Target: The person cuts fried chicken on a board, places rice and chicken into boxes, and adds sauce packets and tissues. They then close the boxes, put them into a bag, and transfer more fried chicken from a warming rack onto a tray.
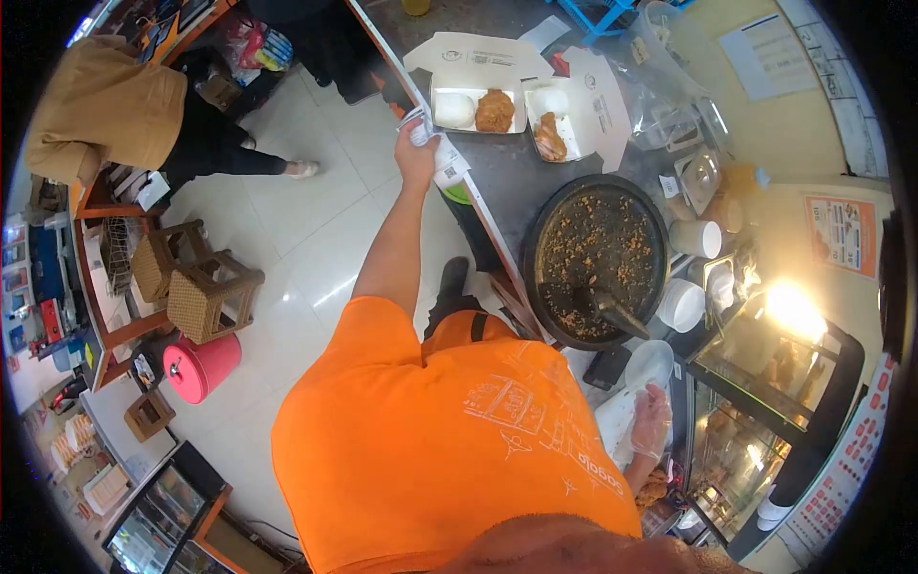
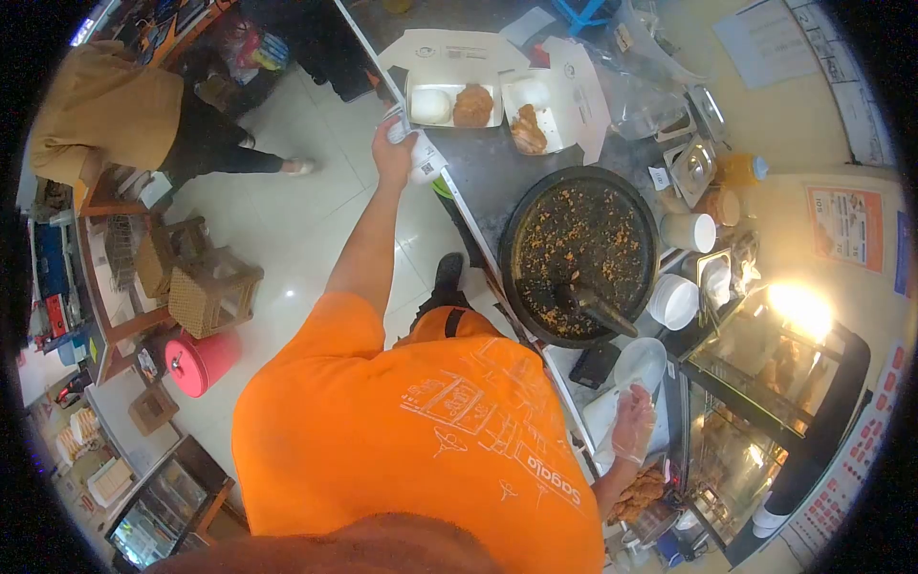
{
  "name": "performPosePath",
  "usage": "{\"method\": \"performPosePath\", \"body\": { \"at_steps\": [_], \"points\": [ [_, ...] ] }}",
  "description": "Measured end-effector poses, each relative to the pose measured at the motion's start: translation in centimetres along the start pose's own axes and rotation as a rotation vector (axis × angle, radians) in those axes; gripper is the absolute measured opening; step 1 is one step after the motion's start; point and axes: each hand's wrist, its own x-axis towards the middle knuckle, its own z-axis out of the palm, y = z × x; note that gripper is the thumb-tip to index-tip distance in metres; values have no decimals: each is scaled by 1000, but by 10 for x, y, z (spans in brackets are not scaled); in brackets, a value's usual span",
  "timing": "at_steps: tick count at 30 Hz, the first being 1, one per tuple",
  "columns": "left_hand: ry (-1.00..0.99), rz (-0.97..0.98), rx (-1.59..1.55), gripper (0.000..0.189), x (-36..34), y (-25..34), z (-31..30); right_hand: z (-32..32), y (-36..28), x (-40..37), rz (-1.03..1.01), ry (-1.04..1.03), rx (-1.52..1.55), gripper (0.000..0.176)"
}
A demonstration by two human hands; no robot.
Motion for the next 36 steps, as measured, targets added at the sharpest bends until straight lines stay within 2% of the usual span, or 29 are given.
{"method": "performPosePath", "body": {
  "at_steps": [2, 5, 8, 11, 14, 17, 20, 23, 26, 31, 34, 36],
  "points": [
    [-34, -21, -18, 50, 1, 3, 0, 4, 24, 6, 4, -12, 18, 30],
    [-72, 0, 63, 56, 6, 15, -2, 0, 5, 3, -54, -11, -173, 33],
    [-138, 52, 124, 60, 14, 34, -7, 3, 3, 4, -35, -13, -75, 35],
    [-217, 179, 203, 62, 32, 37, -7, 3, -4, 5, -25, -20, -116, 35],
    [-310, 225, 283, 67, 57, 31, -4, 7, 1, 10, -36, -18, -107, 34],
    [-357, 230, 316, 76, 85, 31, 4, 5, -12, 12, -62, -32, -231, 34],
    [-379, 96, 127, 81, 117, 15, 17, 6, -2, 17, -122, -26, -144, 34],
    [-437, 193, 269, 84, 132, 28, 25, 7, -6, 21, -132, 10, -218, 33],
    [-463, 209, 382, 82, 142, 44, 27, 7, -11, 21, -114, -7, -200, 32],
    [-356, 393, 319, 83, 192, 35, 48, 7, -19, 20, -132, -14, -264, 30],
    [-470, 134, 294, 84, 218, 43, 63, 5, -13, 18, -171, -21, -315, 30],
    [-462, 187, 421, 86, 240, 32, 81, 5, -7, 18, -181, -23, -343, 30]
  ]
}}
